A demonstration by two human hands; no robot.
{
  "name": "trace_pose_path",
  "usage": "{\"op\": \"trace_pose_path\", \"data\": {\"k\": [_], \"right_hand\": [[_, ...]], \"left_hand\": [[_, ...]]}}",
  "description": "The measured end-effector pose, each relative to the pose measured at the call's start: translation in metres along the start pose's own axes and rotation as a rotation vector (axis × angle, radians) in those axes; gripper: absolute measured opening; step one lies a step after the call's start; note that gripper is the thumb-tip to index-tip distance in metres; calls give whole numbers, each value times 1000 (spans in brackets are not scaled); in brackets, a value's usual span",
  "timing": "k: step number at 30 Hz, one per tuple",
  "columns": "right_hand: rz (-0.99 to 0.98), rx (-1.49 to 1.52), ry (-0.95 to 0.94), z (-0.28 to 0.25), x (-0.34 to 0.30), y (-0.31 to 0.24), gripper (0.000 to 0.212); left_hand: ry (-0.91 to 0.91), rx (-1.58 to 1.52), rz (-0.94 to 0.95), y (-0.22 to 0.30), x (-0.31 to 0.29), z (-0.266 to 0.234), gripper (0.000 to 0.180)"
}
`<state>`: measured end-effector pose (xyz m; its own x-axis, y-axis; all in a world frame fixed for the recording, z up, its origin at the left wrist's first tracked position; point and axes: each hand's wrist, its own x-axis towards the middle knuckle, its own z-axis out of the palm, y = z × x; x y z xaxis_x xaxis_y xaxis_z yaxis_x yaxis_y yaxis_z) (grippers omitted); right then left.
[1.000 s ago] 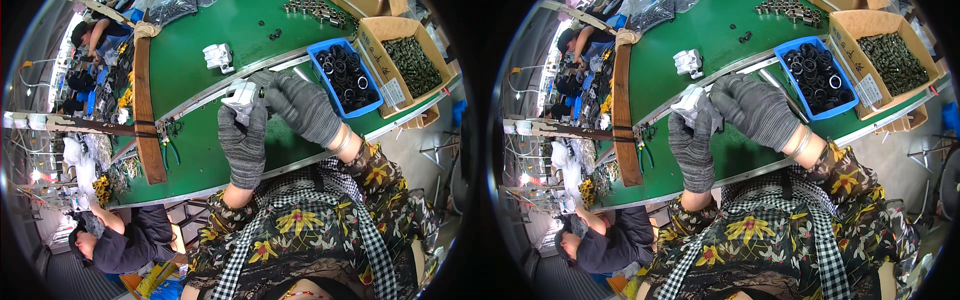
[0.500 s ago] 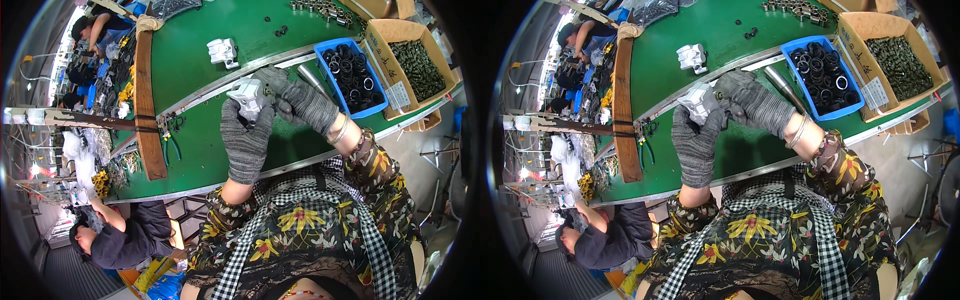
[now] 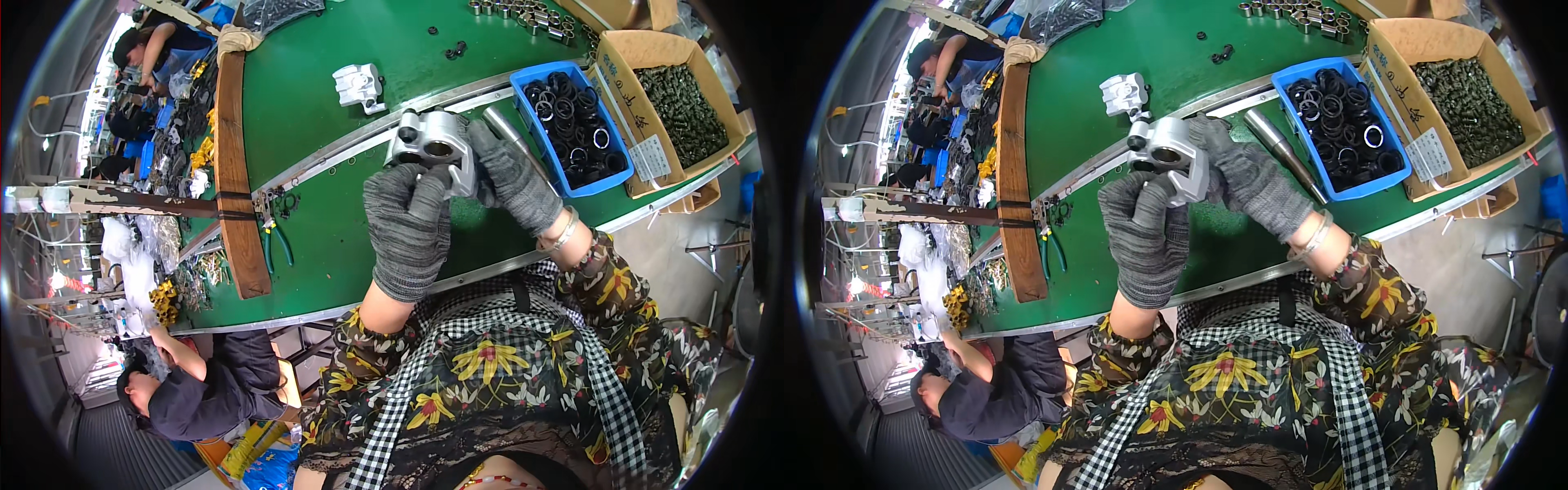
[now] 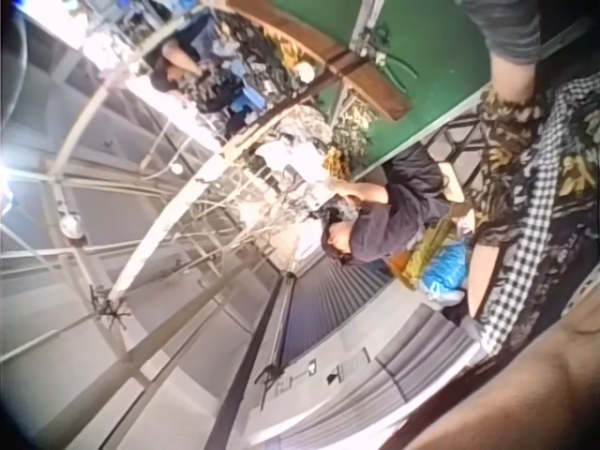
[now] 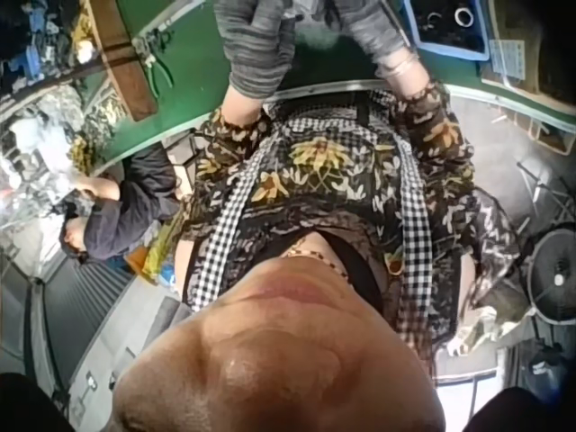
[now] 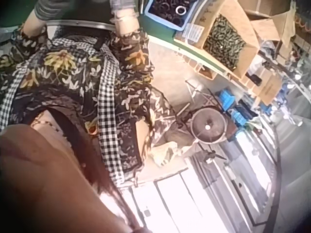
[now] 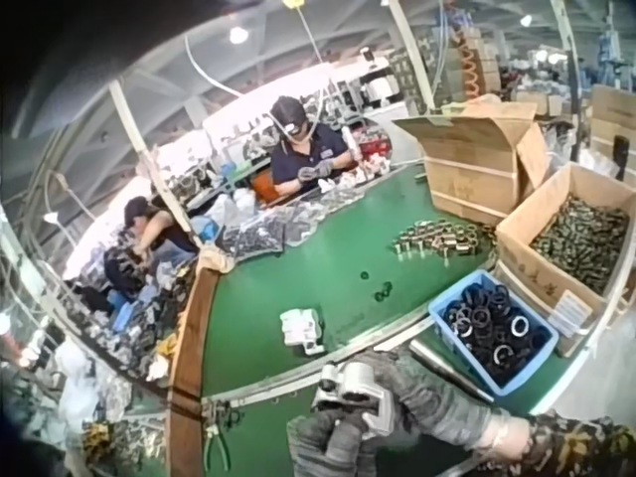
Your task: Assembling small metal and plastic mechanical components using gaskets and an electric screwdriver on a factory line.
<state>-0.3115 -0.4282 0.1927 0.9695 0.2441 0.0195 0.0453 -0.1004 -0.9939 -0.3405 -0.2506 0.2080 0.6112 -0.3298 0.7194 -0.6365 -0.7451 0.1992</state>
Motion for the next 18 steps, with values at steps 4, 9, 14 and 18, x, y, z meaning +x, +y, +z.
{"op": "trace_pose_path", "data": {"k": [4, 9, 14, 18], "right_hand": [[68, 172, 58, -3, -17, -3, 54], [212, 190, -41, -12, -27, 3, 48], [254, 77, -60, -8, -40, 19, 37], [-183, -487, 156, 2, -62, 43, 15]], "left_hand": [[1, -23, 51, 1, 2, 0, 35], [-37, 12, 90, -9, -3, 5, 38], [-41, -39, 54, -26, -4, 1, 40], [9, -151, -244, -59, -9, -23, 42]]}}
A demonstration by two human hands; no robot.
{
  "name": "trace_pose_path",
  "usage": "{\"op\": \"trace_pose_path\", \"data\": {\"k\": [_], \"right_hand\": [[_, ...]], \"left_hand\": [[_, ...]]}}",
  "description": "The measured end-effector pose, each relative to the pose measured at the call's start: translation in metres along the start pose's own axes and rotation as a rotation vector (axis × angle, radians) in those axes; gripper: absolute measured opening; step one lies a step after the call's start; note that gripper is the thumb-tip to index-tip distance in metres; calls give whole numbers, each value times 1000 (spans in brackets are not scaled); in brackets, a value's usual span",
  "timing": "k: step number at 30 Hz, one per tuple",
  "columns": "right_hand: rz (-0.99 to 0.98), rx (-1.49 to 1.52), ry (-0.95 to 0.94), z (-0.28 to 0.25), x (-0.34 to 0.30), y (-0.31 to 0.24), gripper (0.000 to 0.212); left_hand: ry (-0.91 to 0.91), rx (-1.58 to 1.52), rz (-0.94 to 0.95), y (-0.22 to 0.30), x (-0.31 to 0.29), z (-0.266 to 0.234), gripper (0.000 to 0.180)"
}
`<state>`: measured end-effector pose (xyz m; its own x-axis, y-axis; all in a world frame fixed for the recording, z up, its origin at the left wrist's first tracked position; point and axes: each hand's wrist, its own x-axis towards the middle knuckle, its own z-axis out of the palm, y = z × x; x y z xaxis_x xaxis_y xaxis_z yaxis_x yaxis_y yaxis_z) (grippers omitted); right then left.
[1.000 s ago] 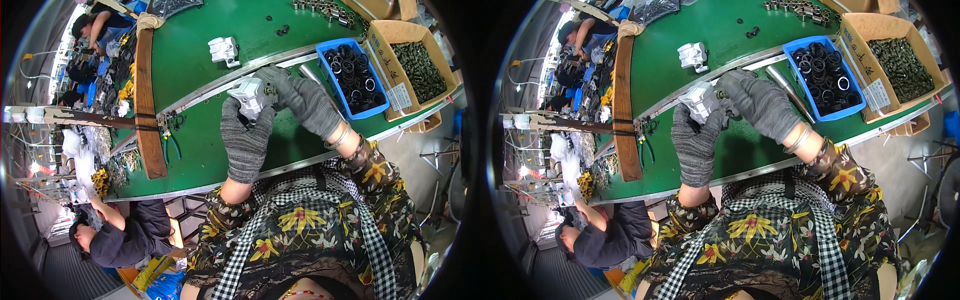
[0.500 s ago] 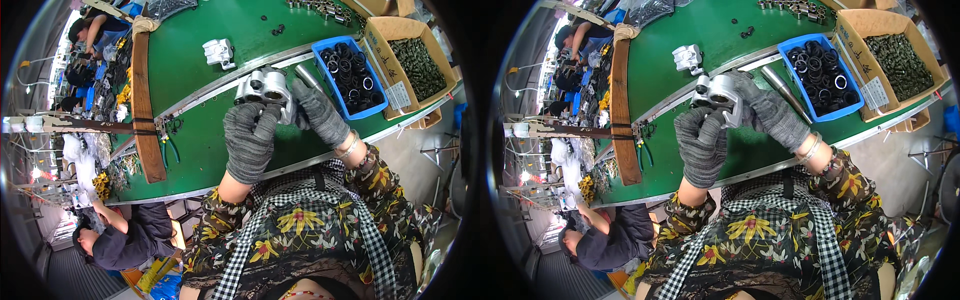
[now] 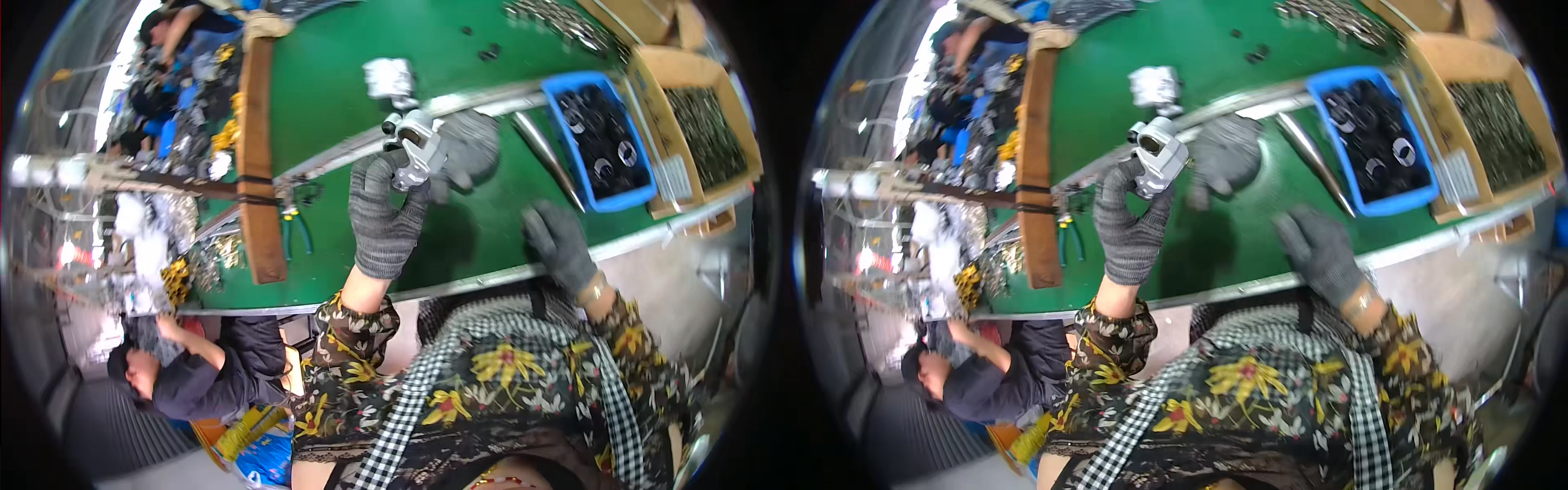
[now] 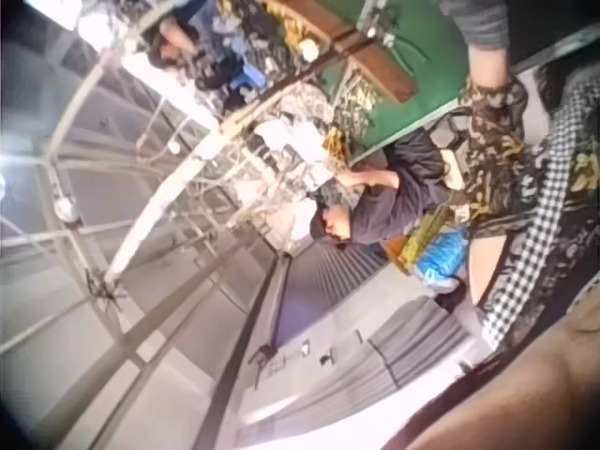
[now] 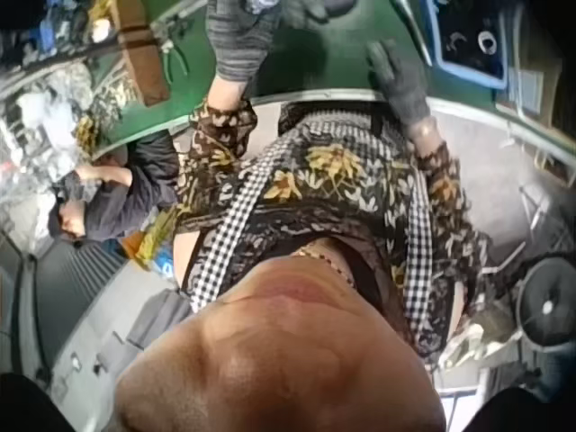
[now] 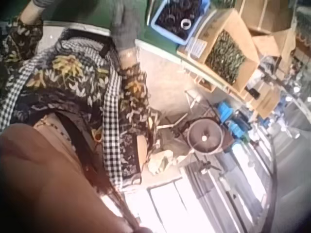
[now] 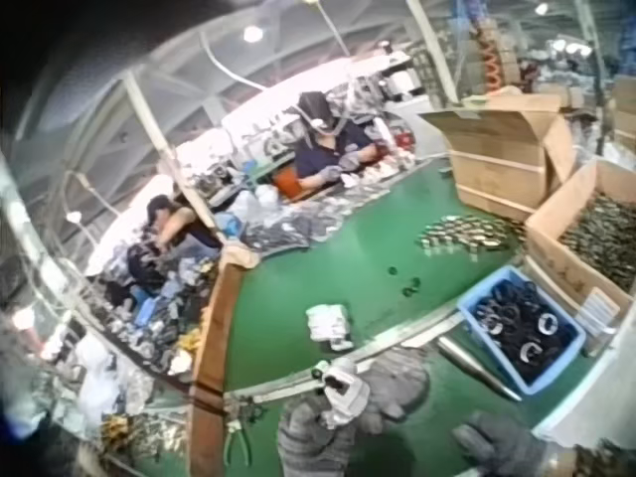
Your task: Assembling small metal and plastic mechanical components using gaskets and an electric screwdriver on a factory line.
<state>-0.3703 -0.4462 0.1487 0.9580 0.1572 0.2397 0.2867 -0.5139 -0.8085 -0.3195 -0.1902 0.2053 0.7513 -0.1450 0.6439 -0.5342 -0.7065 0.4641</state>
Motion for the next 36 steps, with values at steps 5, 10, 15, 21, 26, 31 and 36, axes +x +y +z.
{"op": "trace_pose_path", "data": {"k": [5, 10, 15, 21, 26, 31, 36], "right_hand": [[-177, -189, 80, 3, -37, 35, 19], [-161, -165, 70, 1, -34, 18, 18], [-97, -238, 124, -2, -36, 12, 13], [-105, -244, 89, 2, -25, 11, 14], [-103, -305, 90, -2, -24, 7, 17], [-168, -291, 33, 0, -21, 1, 21], [-107, -252, 34, -6, -33, 9, 25]], "left_hand": [[139, 411, -187, -92, 47, -32, 38], [324, 665, -431, -240, 91, -105, 20], [391, 789, -612, -320, 101, -113, 23], [-27, 831, -651, -297, 135, -94, 40], [-309, 395, -449, -203, 158, 44, 73], [-409, 104, -822, -219, 130, 114, 87], [-290, 523, -189, -84, 132, 92, 72]]}}
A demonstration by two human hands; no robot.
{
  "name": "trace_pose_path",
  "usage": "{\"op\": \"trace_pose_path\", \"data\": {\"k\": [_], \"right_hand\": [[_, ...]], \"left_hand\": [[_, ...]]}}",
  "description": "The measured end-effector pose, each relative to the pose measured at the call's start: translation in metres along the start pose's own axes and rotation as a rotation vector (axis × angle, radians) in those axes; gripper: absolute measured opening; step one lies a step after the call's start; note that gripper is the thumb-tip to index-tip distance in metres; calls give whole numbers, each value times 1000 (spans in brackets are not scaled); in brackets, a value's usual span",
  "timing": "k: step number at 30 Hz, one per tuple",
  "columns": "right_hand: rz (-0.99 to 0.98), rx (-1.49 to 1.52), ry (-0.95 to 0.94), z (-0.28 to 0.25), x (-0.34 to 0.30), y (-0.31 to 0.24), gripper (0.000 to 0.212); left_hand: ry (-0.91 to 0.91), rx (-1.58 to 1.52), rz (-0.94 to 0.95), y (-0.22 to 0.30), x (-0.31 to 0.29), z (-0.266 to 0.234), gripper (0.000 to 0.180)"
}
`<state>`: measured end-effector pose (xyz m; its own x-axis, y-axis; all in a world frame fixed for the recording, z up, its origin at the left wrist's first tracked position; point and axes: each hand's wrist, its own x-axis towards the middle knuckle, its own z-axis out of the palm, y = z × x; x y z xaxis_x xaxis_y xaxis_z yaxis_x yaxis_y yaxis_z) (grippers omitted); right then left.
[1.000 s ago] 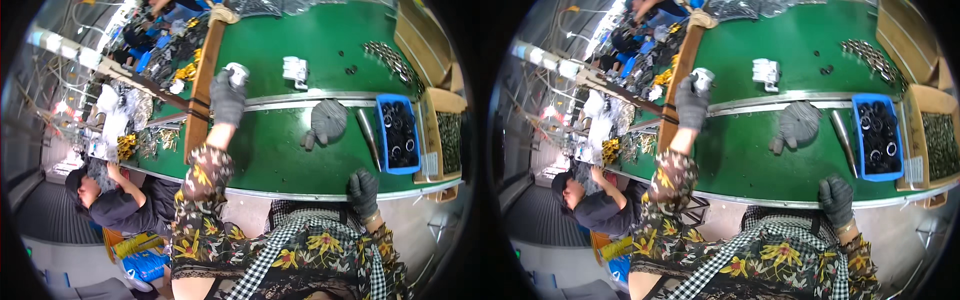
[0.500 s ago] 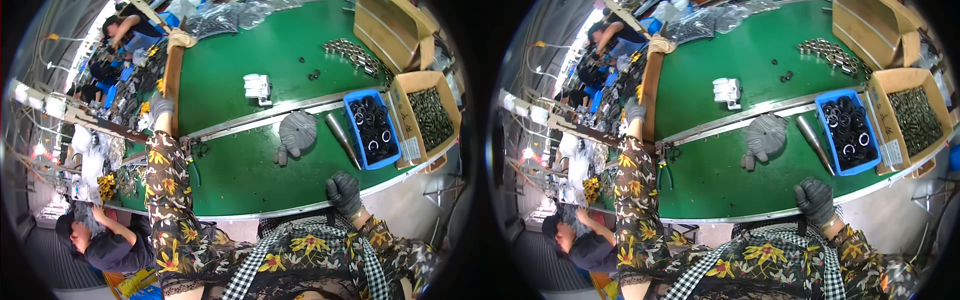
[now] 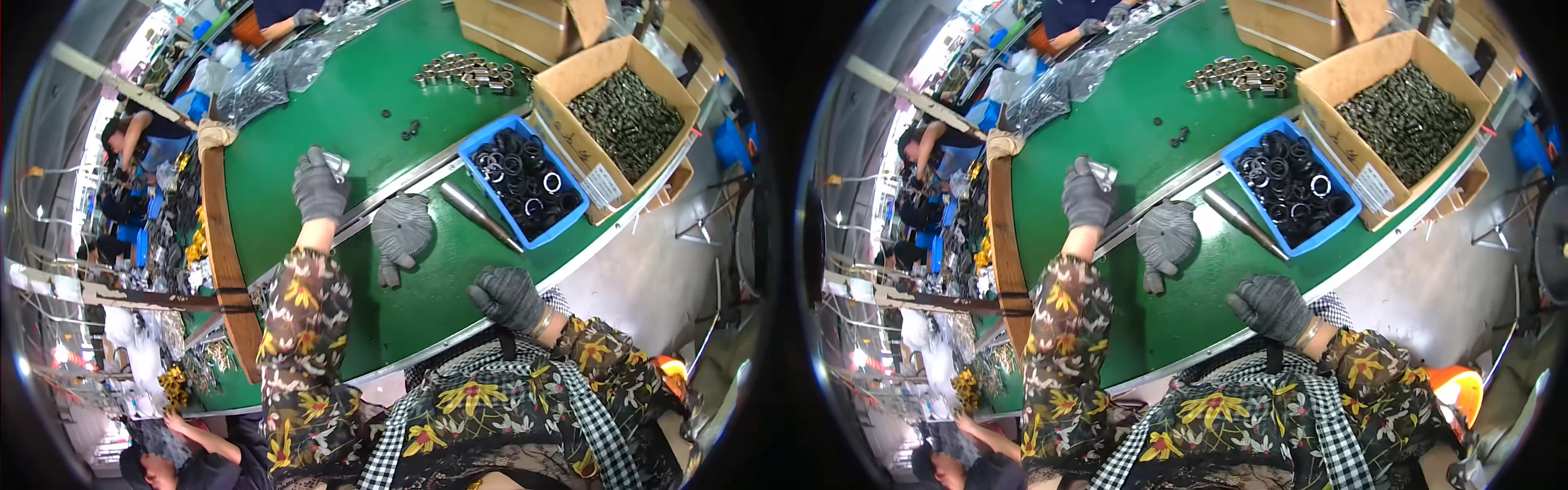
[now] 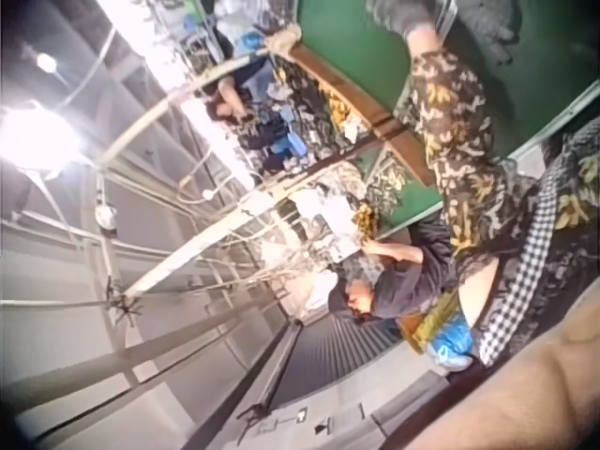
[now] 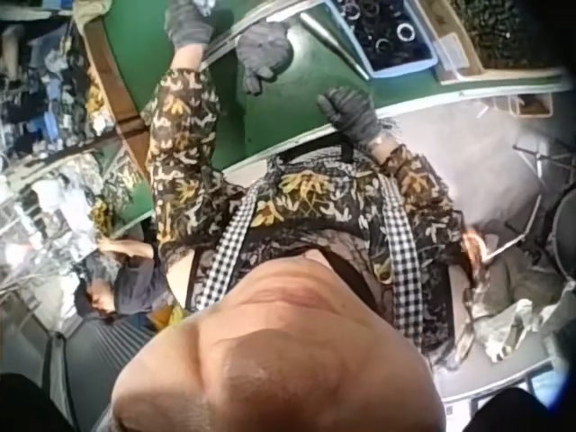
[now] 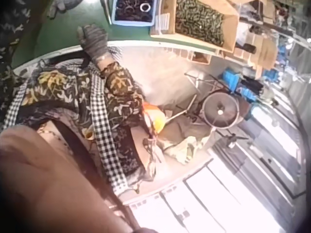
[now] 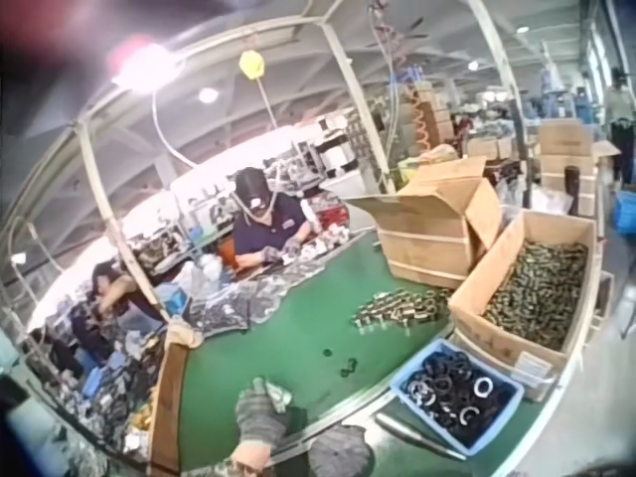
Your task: Assembling small metal and plastic mechanical components using gaskets and an electric screwdriver on a factory line.
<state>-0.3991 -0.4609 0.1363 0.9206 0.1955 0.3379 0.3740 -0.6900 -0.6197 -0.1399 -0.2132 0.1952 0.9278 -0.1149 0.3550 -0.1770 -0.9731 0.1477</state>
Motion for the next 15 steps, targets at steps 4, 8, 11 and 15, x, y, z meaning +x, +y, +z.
{"op": "trace_pose_path", "data": {"k": [4, 8, 11, 15], "right_hand": [[2, 11, 27, 6, -3, 8, 26], [486, 1376, -238, -5, 29, 33, 51], [492, 1482, -251, -43, 73, -24, 82], [537, 1369, -178, -37, 75, -32, 55]], "left_hand": [[464, 16, 677, 19, -31, -26, 54], [331, -167, 1019, 42, -79, -47, 43], [312, -264, 1018, 62, -111, -69, 44], [338, -253, 1131, 58, -128, -52, 41]]}}
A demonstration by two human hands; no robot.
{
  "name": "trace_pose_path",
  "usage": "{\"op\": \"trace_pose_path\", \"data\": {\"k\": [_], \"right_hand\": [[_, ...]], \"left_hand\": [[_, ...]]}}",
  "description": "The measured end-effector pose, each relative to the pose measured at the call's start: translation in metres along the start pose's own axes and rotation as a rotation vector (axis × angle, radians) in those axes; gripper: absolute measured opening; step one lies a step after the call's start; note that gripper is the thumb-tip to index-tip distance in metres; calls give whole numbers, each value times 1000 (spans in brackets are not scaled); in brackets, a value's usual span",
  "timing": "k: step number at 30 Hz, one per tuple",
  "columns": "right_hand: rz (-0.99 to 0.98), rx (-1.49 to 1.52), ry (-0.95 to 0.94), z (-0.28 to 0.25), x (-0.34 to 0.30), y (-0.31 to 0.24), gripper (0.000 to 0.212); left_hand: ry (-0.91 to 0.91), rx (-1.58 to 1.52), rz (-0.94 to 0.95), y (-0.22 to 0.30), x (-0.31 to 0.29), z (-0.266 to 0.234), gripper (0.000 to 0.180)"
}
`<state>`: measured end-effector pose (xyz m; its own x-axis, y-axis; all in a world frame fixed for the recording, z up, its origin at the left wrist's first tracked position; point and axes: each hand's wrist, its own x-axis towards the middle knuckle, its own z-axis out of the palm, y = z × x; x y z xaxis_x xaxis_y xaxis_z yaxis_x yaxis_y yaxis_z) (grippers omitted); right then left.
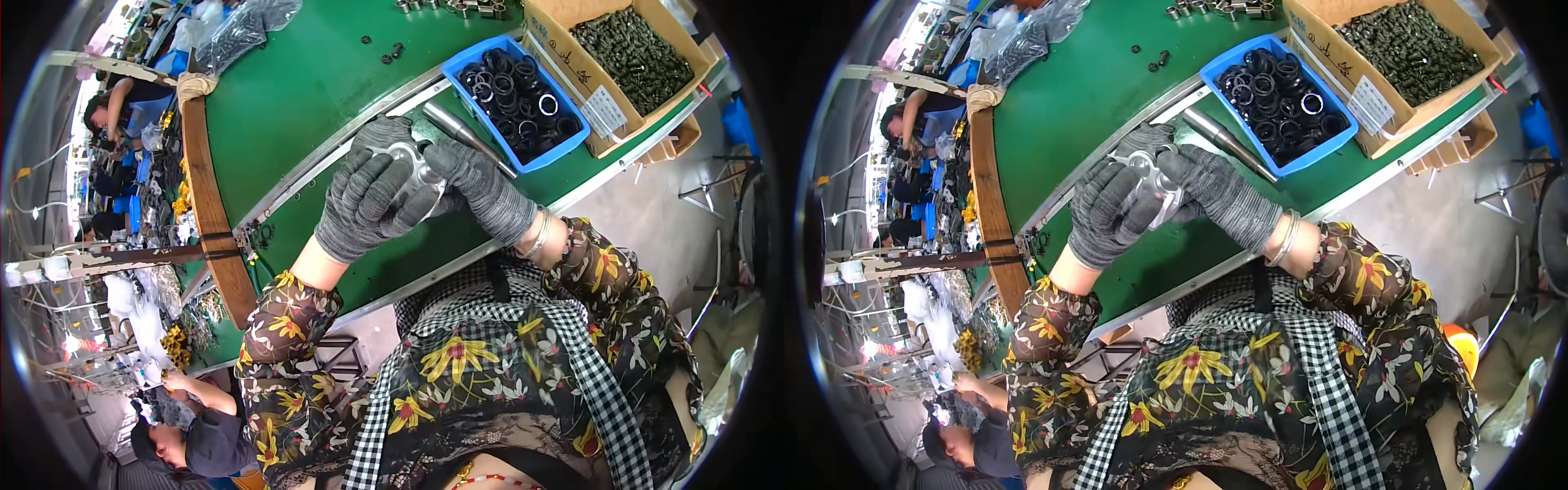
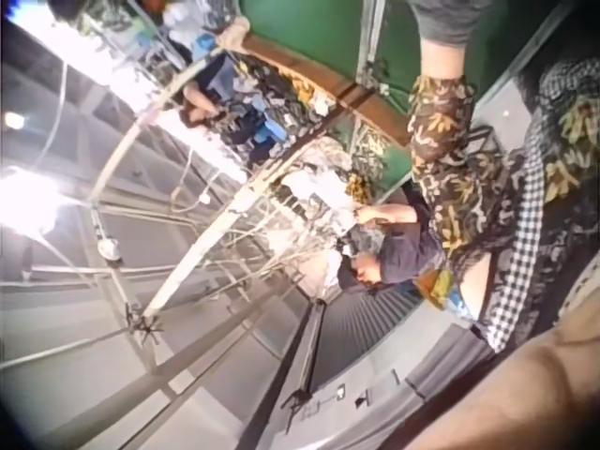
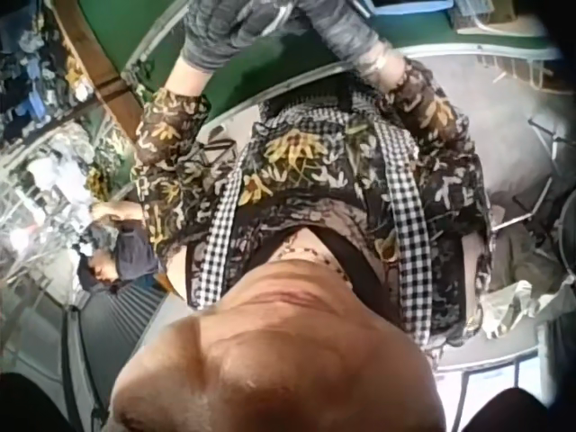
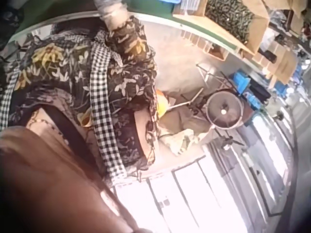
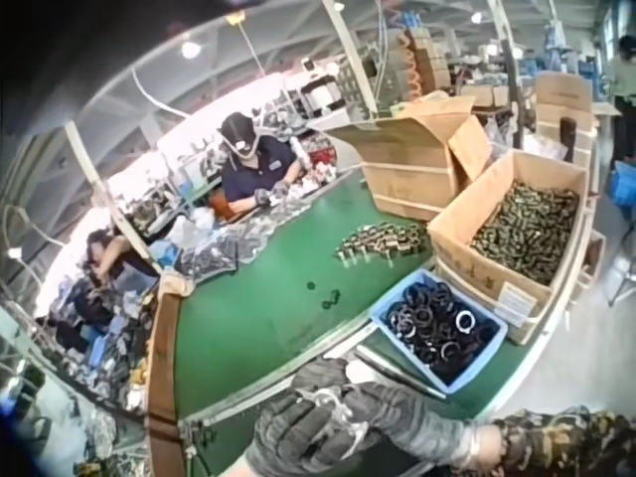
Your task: Assembling small metal and plastic mechanical components using gaskets and an electric screwdriver on a factory line.
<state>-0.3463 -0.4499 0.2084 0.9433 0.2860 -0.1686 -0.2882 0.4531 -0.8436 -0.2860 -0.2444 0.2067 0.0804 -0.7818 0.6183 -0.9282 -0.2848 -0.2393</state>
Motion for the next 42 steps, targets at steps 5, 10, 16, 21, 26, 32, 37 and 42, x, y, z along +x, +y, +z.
{"op": "trace_pose_path", "data": {"k": [5, 10, 16, 21, 26, 32, 37, 42], "right_hand": [[-361, -417, 84, -19, 9, 27, 43], [-345, -38, 111, -14, 5, 14, 45], [-452, -828, 38, 6, -2, 1, 45], [-445, -1553, 486, -64, -4, -57, 16], [-224, -1955, 467, -113, -15, -78, 15], [15, -2019, 531, -122, -13, -59, 24], [32, -1977, 639, -124, 0, -51, 26], [78, -1979, 641, -128, 5, -46, 24]], "left_hand": [[41, 51, -195, 17, 3, -6, 63], [397, -1442, -1318, 52, 9, -17, 86], [740, -2113, -1576, 68, 6, 13, 58], [687, -2220, -1749, 68, -2, 16, 51], [685, -1928, -1722, 71, -6, 8, 57], [608, -1976, -1558, 72, -19, 19, 53], [652, -1967, -1577, 73, -13, 21, 49], [636, -1897, -1683, 74, -2, 13, 48]]}}
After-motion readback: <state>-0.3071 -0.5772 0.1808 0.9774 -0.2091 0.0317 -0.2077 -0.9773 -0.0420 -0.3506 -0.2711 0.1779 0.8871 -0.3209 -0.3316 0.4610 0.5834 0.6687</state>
